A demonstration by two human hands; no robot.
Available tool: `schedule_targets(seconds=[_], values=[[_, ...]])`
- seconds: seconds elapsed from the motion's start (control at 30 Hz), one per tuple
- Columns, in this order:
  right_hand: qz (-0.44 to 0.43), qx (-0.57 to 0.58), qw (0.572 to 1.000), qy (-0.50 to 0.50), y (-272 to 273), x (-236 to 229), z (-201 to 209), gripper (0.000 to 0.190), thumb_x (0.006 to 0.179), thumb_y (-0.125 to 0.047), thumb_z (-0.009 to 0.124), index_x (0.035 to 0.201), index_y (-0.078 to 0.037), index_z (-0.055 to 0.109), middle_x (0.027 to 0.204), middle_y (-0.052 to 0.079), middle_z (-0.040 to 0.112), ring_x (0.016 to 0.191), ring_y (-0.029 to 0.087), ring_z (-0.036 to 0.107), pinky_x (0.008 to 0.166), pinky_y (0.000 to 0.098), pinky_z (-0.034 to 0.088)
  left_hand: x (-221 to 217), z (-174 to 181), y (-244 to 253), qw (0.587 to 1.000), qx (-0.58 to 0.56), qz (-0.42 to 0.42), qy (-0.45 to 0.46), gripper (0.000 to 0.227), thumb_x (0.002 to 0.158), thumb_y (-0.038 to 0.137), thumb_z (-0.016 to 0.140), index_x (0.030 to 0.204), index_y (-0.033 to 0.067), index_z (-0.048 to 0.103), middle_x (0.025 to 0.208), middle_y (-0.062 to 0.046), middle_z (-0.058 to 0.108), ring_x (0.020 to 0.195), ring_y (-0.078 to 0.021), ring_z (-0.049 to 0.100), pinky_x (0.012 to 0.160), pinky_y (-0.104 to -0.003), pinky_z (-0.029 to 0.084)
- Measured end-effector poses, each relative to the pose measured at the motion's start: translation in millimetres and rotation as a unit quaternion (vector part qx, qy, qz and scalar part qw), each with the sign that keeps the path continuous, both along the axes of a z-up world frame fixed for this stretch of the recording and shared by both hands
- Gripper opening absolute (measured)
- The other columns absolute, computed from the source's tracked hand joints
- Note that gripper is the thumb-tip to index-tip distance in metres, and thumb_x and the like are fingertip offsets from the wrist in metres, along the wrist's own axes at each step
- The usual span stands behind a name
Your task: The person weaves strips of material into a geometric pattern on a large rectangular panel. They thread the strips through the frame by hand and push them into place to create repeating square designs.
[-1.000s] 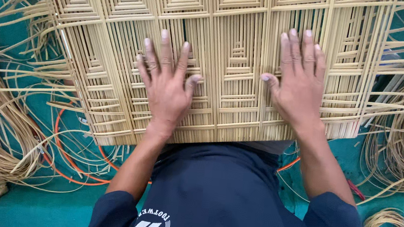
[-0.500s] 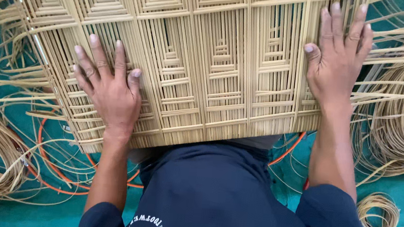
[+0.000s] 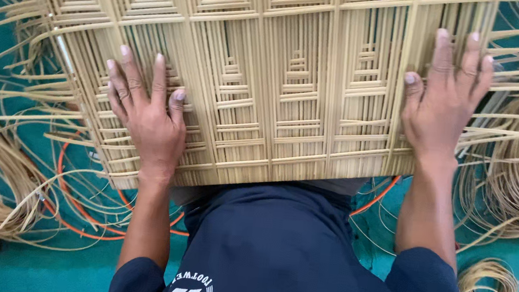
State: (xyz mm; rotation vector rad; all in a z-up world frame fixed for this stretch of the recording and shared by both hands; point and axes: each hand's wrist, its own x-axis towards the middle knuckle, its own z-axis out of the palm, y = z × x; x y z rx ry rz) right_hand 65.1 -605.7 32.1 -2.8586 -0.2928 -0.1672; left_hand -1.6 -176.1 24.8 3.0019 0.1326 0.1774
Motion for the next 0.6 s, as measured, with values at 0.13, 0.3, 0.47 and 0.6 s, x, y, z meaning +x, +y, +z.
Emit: schedule_targets(seconds=[0.13,0.3,0.47,0.6], values=[[-0.001,0.003,1.0,0.02,6,-3,7,0.059,0.12,-0.035,0.03,0.164,0.004,0.037,0.167,0.025,0.033,0.154,0.035,0.014,0.124,0.0579,0.01,-4,1,6,0.997,-0.006,0.056,0.05,0.058,0.118,0.046,0.046,0.169,0.0193,0.035,0.17,-0.02,0.011,0.16,-0.045,0.014,0.13,-0.06,0.015],[0.009,0.02,0.999,0.036,16,-7,13,0.063,0.12,-0.036,0.024,0.163,0.008,0.038,0.168,0.026,0.038,0.153,0.04,0.014,0.123,0.0569,0.005,-7,-1,6,0.998,0.015,0.051,0.045,0.059,0.117,0.048,0.041,0.167,0.0165,0.037,0.168,-0.024,0.016,0.157,-0.0487,0.019,0.13,-0.059,0.018],[-0.002,0.012,1.0,-0.004,16,-12,5,0.06,0.121,-0.031,0.026,0.16,0.011,0.043,0.165,0.026,0.043,0.152,0.039,0.018,0.123,0.0565,0.011,-7,-1,5,0.998,0.033,0.044,0.027,0.061,0.116,0.052,0.032,0.166,0.0173,0.038,0.168,-0.023,0.019,0.157,-0.0477,0.024,0.129,-0.057,0.021],[-0.005,0.007,1.0,-0.014,18,-12,3,0.062,0.121,-0.033,0.024,0.16,0.011,0.046,0.164,0.025,0.045,0.151,0.038,0.019,0.123,0.0558,0.012,-6,-2,4,0.998,0.037,0.045,0.026,0.06,0.117,0.05,0.034,0.166,0.0165,0.041,0.167,-0.024,0.02,0.156,-0.0484,0.025,0.128,-0.058,0.022]])
